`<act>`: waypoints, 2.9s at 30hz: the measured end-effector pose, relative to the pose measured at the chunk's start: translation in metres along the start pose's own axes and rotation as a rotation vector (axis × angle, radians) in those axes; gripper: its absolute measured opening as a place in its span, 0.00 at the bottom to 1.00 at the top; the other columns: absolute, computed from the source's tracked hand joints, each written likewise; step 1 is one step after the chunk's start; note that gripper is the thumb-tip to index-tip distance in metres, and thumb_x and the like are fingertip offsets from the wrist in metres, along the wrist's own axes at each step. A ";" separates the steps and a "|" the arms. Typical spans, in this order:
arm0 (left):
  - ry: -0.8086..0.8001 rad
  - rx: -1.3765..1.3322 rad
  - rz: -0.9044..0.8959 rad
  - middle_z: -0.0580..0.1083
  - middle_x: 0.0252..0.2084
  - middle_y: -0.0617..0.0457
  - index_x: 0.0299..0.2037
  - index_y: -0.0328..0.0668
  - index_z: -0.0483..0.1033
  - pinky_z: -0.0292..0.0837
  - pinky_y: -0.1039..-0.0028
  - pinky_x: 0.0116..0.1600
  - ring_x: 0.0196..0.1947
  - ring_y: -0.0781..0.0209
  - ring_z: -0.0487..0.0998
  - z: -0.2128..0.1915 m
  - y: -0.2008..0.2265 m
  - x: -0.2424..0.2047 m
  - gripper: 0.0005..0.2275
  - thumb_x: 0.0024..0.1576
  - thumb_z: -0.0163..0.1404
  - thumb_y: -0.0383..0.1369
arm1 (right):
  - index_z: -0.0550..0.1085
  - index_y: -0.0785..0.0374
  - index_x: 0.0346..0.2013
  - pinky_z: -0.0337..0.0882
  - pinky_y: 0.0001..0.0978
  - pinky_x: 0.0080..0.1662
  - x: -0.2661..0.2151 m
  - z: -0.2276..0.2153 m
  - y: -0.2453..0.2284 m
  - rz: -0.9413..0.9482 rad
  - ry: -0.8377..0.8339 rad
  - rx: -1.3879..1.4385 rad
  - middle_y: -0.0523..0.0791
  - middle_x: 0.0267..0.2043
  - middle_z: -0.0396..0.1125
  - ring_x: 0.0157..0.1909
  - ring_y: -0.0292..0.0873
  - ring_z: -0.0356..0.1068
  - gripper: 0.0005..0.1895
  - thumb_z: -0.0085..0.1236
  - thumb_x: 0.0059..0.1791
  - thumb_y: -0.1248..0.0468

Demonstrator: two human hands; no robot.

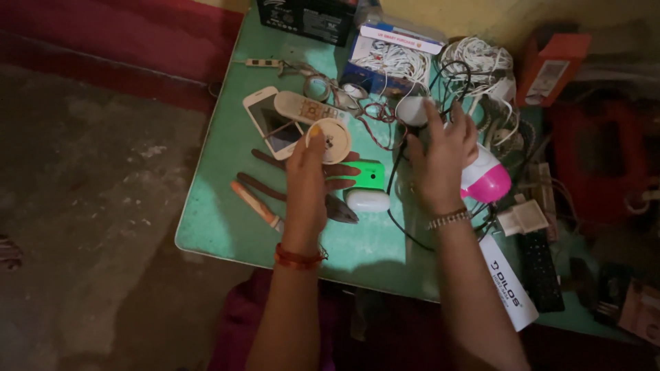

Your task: The user is attempting to repair a light bulb holder by tightening internal screws and checking connections.

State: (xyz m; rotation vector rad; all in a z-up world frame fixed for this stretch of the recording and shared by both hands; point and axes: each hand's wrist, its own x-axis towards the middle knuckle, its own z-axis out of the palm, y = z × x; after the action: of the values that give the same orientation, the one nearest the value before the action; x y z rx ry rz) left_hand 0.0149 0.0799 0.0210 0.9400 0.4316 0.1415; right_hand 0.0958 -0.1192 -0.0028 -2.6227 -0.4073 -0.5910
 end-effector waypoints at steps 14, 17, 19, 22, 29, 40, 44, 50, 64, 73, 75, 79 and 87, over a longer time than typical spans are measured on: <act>-0.009 0.036 -0.049 0.81 0.36 0.46 0.53 0.40 0.73 0.76 0.74 0.29 0.27 0.61 0.81 -0.004 -0.007 0.007 0.18 0.65 0.40 0.45 | 0.60 0.63 0.56 0.67 0.44 0.58 0.001 -0.020 -0.005 0.277 0.079 0.388 0.50 0.54 0.63 0.58 0.52 0.65 0.37 0.74 0.41 0.66; -0.021 0.044 -0.056 0.81 0.37 0.46 0.54 0.40 0.73 0.76 0.74 0.29 0.27 0.60 0.81 -0.001 -0.008 0.005 0.18 0.65 0.41 0.44 | 0.57 0.63 0.57 0.72 0.39 0.55 -0.017 -0.037 -0.013 0.368 0.054 0.646 0.47 0.54 0.60 0.56 0.47 0.68 0.38 0.72 0.39 0.71; -0.031 0.042 -0.053 0.81 0.38 0.46 0.55 0.39 0.73 0.76 0.74 0.30 0.28 0.60 0.82 -0.001 -0.013 0.005 0.18 0.65 0.42 0.43 | 0.57 0.63 0.57 0.74 0.37 0.55 -0.029 -0.048 -0.019 0.414 0.014 0.783 0.46 0.55 0.60 0.56 0.45 0.69 0.38 0.70 0.39 0.74; -0.083 -0.019 -0.037 0.80 0.41 0.46 0.57 0.36 0.73 0.81 0.71 0.34 0.31 0.57 0.84 -0.005 -0.020 0.010 0.18 0.65 0.44 0.40 | 0.60 0.62 0.57 0.75 0.36 0.57 -0.046 -0.065 -0.034 0.572 -0.067 1.130 0.47 0.56 0.63 0.58 0.44 0.70 0.36 0.66 0.39 0.77; -0.155 -0.051 -0.053 0.79 0.44 0.47 0.60 0.37 0.71 0.81 0.72 0.38 0.34 0.56 0.84 0.001 -0.017 0.004 0.19 0.64 0.43 0.41 | 0.67 0.57 0.56 0.74 0.40 0.50 -0.087 -0.039 -0.021 0.424 -0.122 0.521 0.51 0.53 0.65 0.51 0.50 0.71 0.35 0.71 0.37 0.72; -0.106 -0.044 0.012 0.76 0.46 0.52 0.59 0.36 0.73 0.84 0.67 0.46 0.42 0.63 0.80 -0.012 -0.029 0.014 0.19 0.65 0.43 0.42 | 0.65 0.57 0.66 0.70 0.50 0.54 -0.085 -0.034 -0.016 0.077 -0.087 0.266 0.55 0.54 0.66 0.54 0.58 0.67 0.45 0.70 0.34 0.71; -0.028 -0.025 -0.022 0.75 0.45 0.52 0.56 0.38 0.74 0.83 0.67 0.45 0.43 0.62 0.78 -0.018 -0.035 0.019 0.17 0.66 0.42 0.42 | 0.58 0.61 0.70 0.70 0.46 0.59 -0.056 -0.034 -0.001 0.265 -0.033 0.712 0.53 0.64 0.61 0.63 0.55 0.66 0.41 0.64 0.43 0.73; -0.038 -0.071 0.015 0.73 0.47 0.54 0.56 0.39 0.74 0.81 0.69 0.46 0.44 0.65 0.76 -0.012 -0.025 0.016 0.16 0.67 0.42 0.41 | 0.77 0.61 0.51 0.70 0.50 0.54 0.001 0.013 -0.018 -0.051 -0.040 0.284 0.50 0.53 0.65 0.53 0.56 0.68 0.20 0.64 0.44 0.71; -0.356 -0.324 -0.172 0.74 0.55 0.53 0.52 0.39 0.69 0.78 0.65 0.45 0.51 0.58 0.79 -0.024 0.007 0.001 0.14 0.62 0.42 0.38 | 0.80 0.61 0.29 0.69 0.50 0.46 0.000 0.030 0.006 -0.254 -0.306 0.081 0.52 0.33 0.72 0.40 0.57 0.71 0.05 0.65 0.41 0.64; -0.394 -0.340 -0.259 0.79 0.39 0.38 0.61 0.43 0.66 0.72 0.73 0.32 0.30 0.58 0.79 -0.034 -0.008 0.014 0.22 0.64 0.38 0.47 | 0.73 0.66 0.46 0.72 0.28 0.50 -0.025 -0.002 -0.001 0.297 -0.238 0.839 0.44 0.42 0.72 0.46 0.38 0.74 0.07 0.56 0.54 0.69; -0.038 -0.386 0.020 0.78 0.40 0.43 0.57 0.36 0.69 0.70 0.73 0.30 0.32 0.58 0.78 -0.050 -0.009 0.018 0.20 0.64 0.43 0.45 | 0.68 0.66 0.54 0.71 0.27 0.51 -0.029 -0.014 -0.006 0.359 -0.220 0.991 0.43 0.44 0.70 0.49 0.38 0.72 0.11 0.52 0.57 0.69; 0.147 -0.424 0.147 0.78 0.41 0.45 0.54 0.39 0.69 0.74 0.71 0.33 0.37 0.57 0.81 -0.077 0.030 0.003 0.18 0.61 0.42 0.43 | 0.68 0.65 0.54 0.73 0.27 0.49 -0.022 -0.016 -0.003 0.489 -0.173 0.987 0.44 0.42 0.72 0.46 0.38 0.73 0.12 0.51 0.56 0.68; 0.179 -0.501 0.125 0.78 0.40 0.40 0.54 0.38 0.70 0.73 0.71 0.29 0.29 0.55 0.79 -0.065 0.021 0.001 0.19 0.60 0.38 0.41 | 0.76 0.69 0.51 0.71 0.40 0.50 0.053 -0.049 -0.054 -0.119 0.127 0.352 0.53 0.50 0.71 0.51 0.53 0.71 0.12 0.62 0.53 0.70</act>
State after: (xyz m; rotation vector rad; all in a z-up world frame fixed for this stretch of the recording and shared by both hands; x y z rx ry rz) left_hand -0.0098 0.1418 0.0041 0.4615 0.4733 0.4298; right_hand 0.1058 -0.0852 0.0801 -2.2249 -0.5736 -0.6543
